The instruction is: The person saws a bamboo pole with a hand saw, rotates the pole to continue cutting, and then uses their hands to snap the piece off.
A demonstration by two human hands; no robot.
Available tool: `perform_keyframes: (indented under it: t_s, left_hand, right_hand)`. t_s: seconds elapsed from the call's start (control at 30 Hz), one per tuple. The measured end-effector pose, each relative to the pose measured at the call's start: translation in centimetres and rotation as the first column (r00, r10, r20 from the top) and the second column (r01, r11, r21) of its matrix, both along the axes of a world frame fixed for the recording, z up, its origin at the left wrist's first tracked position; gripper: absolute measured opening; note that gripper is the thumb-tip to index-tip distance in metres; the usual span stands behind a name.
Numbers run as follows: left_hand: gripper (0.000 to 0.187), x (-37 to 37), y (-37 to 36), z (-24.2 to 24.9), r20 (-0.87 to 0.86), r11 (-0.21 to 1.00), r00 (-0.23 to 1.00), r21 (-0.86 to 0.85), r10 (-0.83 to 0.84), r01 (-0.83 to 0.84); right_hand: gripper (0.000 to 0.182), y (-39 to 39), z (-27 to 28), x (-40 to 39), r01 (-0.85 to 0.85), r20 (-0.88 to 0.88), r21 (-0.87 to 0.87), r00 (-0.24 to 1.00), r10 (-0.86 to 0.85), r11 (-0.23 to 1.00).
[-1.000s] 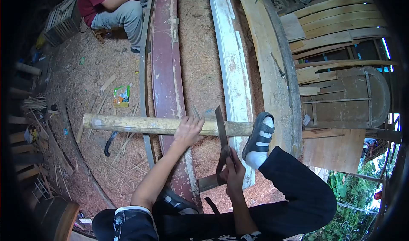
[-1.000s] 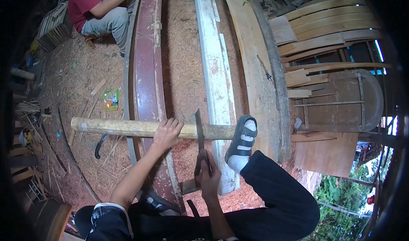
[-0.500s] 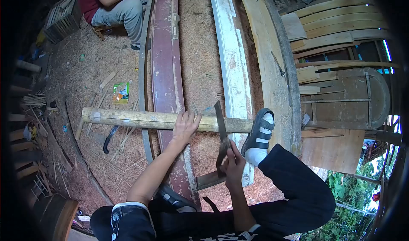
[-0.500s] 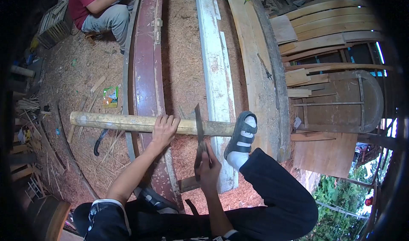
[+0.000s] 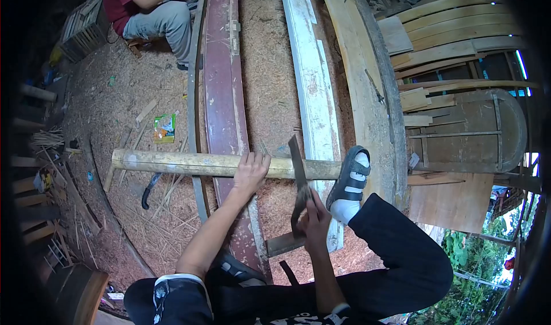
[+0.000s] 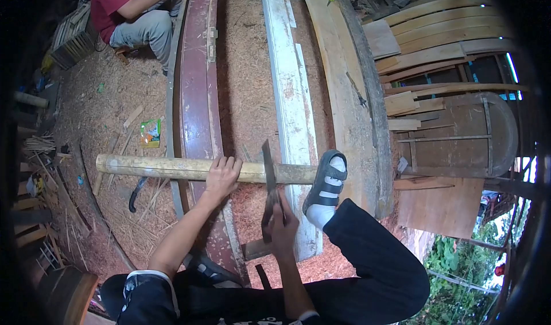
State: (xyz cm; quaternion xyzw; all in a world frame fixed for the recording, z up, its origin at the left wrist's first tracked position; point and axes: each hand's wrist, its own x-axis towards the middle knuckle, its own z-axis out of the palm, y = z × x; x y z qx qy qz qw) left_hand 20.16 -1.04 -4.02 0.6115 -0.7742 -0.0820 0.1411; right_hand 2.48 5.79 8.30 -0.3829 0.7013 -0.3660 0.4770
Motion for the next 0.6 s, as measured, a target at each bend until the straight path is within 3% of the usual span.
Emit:
perform_keyframes:
  t_s: [0.1, 0.2, 0.27, 0.37, 0.47, 0.5, 0.57, 0.6]
  left_hand:
    - [0.054, 0.0, 0.2, 0.2, 0.041, 0.995, 0.999, -0.103, 0.000, 0.005]
    - [0.053, -0.2, 1.0, 0.4, -0.016, 0.999, 1.000, -0.047, -0.011, 0.010]
    - [0.063, 0.3, 0.5, 0.0, -0.012, 0.994, 1.000, -0.110, -0.020, 0.018]
    - [0.064, -0.1, 0.1, -0.1, -0.024, 0.995, 1.000, -0.100, 0.019, -0.021]
    - [0.063, -0.2, 0.6, 0.2, -0.052, 1.000, 0.999, -0.006, 0.000, 0.000]
    - [0.064, -0.4, 1.0, -0.4, -0.053, 1.000, 0.999, -0.027, -0.003, 0.001]
    - [0.064, 0.6, -0.2, -0.4, -0.035, 0.996, 0.999, -0.085, 0.000, -0.003]
    - [0.052, 0.1, 0.7, 0.0, -0.040, 0.986, 0.999, -0.163, 0.012, -0.018]
  right_hand:
    - [0.044, 1.2, 3.6, 0.0, 0.030, 0.104, 0.126, 0.994, -0.043, 0.992]
    - [0.043, -2.8, -1.7, 1.3, 0.040, 0.102, -0.006, 0.994, -0.039, 0.999]
    - [0.043, -1.6, -2.5, 0.5, -0.034, 0.050, -0.095, 0.998, 0.038, 0.995]
    - [0.041, 2.2, 1.7, -0.4, -0.019, 0.059, 0.005, 0.998, 0.018, 1.000]
    - [0.040, -2.1, 1.5, 1.3, -0.026, 0.055, -0.018, 0.998, 0.027, 0.999]
    - [0.042, -3.7, -1.0, 1.7, 0.039, 0.173, 0.017, 0.984, -0.041, 0.999]
    - [0.042, -3.3, -2.1, 1.7, 0.052, 0.186, 0.002, 0.981, -0.051, 0.999]
    - [0.043, -2.6, -2.3, 1.2, 0.061, 0.174, 0.023, 0.983, -0.064, 0.998]
